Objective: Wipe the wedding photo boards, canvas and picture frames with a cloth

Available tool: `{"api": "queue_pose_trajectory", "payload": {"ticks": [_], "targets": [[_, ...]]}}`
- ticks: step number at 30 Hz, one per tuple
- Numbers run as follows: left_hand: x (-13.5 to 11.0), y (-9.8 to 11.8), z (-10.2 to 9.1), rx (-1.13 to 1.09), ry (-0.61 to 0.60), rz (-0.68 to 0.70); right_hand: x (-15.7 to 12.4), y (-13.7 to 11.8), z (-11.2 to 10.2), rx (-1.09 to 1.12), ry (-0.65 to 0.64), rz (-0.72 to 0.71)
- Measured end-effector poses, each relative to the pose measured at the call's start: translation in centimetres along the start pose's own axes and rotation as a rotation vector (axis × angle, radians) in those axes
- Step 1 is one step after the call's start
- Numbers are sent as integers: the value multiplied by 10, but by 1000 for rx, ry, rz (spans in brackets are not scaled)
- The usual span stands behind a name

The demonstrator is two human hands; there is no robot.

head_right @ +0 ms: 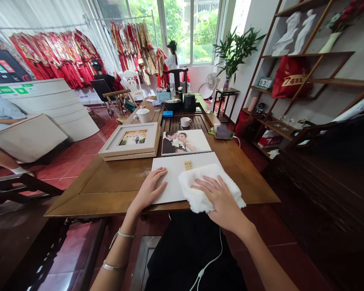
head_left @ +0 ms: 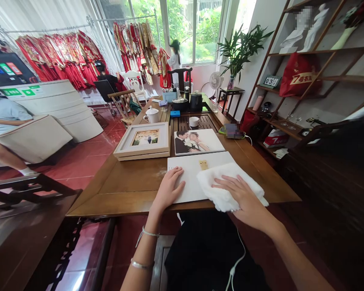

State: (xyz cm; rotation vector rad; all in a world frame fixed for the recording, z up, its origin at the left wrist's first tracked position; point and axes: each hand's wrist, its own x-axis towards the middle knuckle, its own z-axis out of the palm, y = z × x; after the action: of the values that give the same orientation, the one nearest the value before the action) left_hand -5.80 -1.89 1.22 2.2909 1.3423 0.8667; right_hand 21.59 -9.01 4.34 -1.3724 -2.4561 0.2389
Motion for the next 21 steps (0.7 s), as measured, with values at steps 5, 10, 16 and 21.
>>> {"api": "queue_pose_trajectory", "payload": {"ticks": [5, 10, 16, 21], "targets": [[0, 0, 0, -7, -4, 5, 47, 16, 11, -24, 49, 104], [0, 1, -1, -5, -11, 4, 95, 25, 17, -83, 31, 166], [0, 0, 0, -9, -10, 9, 115, 13, 20, -196, -38, 180], [0, 0, 0, -10, -5, 14, 95, -2, 20, -203, -50, 96]]}}
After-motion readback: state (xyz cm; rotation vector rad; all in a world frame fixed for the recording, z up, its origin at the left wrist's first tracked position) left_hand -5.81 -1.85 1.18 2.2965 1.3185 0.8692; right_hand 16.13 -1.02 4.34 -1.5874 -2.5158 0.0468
